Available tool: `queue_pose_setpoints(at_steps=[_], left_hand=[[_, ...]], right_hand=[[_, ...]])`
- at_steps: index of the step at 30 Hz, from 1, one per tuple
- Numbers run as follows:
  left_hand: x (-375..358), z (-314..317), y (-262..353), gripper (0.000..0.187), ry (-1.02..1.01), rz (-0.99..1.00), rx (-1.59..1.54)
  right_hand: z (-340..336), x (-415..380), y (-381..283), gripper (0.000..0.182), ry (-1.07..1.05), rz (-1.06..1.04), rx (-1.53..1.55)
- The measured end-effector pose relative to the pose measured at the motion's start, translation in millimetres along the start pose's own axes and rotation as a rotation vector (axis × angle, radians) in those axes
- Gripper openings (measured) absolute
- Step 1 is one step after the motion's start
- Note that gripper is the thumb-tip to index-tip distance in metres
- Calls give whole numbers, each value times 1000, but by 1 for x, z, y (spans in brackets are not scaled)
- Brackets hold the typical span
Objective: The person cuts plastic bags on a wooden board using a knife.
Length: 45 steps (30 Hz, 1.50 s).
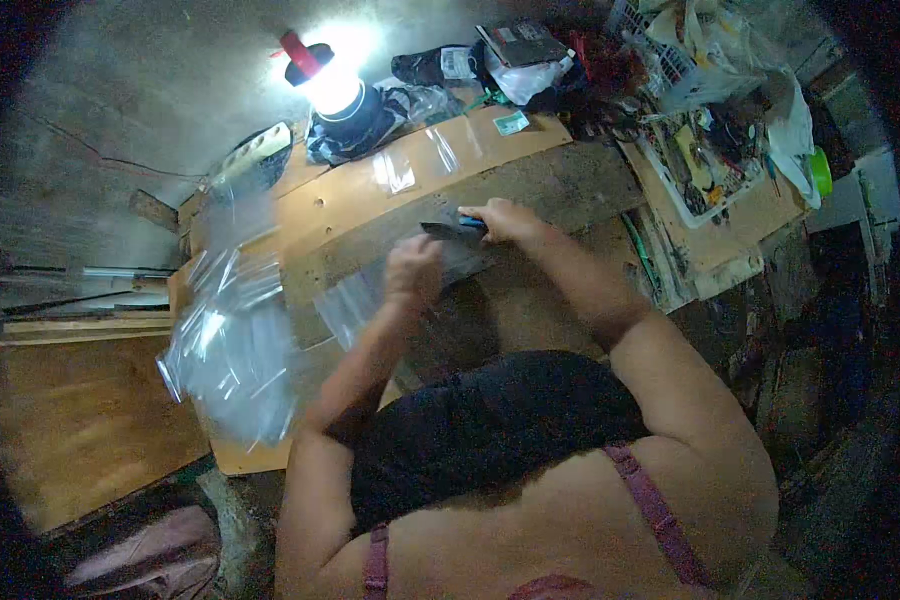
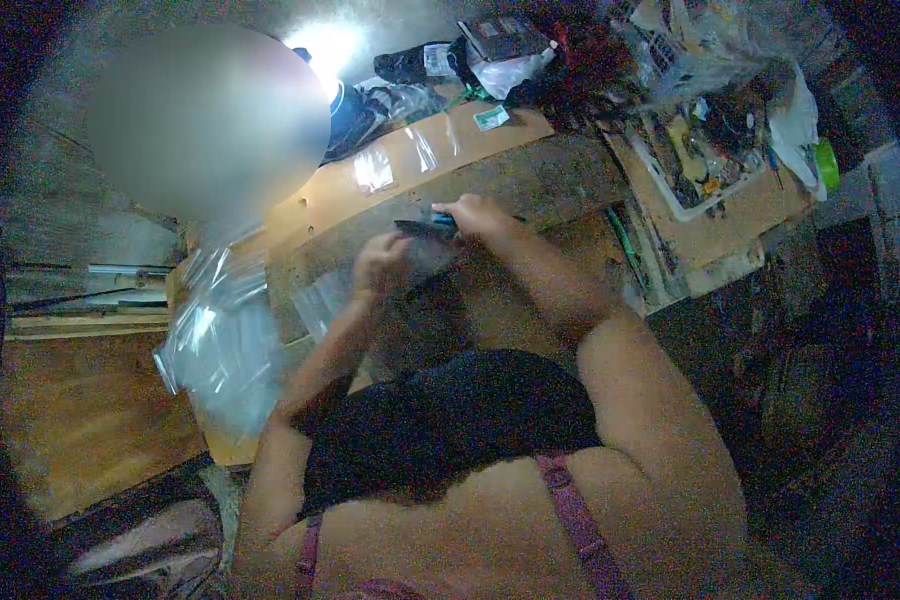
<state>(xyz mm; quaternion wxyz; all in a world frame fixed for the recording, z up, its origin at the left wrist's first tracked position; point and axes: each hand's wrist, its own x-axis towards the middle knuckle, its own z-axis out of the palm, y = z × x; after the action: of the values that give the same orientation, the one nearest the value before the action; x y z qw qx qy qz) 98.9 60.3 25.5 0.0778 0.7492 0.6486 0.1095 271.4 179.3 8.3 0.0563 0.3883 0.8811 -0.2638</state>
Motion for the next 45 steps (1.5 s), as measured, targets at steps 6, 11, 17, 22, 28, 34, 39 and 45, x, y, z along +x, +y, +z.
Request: queue_pose_setpoints(at_steps=[6,11,17,22,28,34,39,45], left_hand=[[24,35,20,48,-187,63,42],[24,25,19,50,-255,0,199],[20,22,19,45,-122,53,102],[22,25,18,45,-133,65,100],[21,23,19,46,-103,90,140],[21,19,23,53,-128,54,122],[21,18,22,61,-137,59,100],[22,21,19,66,-148,29,83]], right_hand=[[2,25,4,78,-15,18,6],[7,-17,5,79,102,93,53],[22,-144,-1,50,445,96,308],[33,-179,-17,35,368,169,319],[37,-163,-23,32,456,136,243],[46,-126,-31,30,484,160,241],[56,-105,-26,30,450,233,134],[43,-83,-6,25,586,109,250]])
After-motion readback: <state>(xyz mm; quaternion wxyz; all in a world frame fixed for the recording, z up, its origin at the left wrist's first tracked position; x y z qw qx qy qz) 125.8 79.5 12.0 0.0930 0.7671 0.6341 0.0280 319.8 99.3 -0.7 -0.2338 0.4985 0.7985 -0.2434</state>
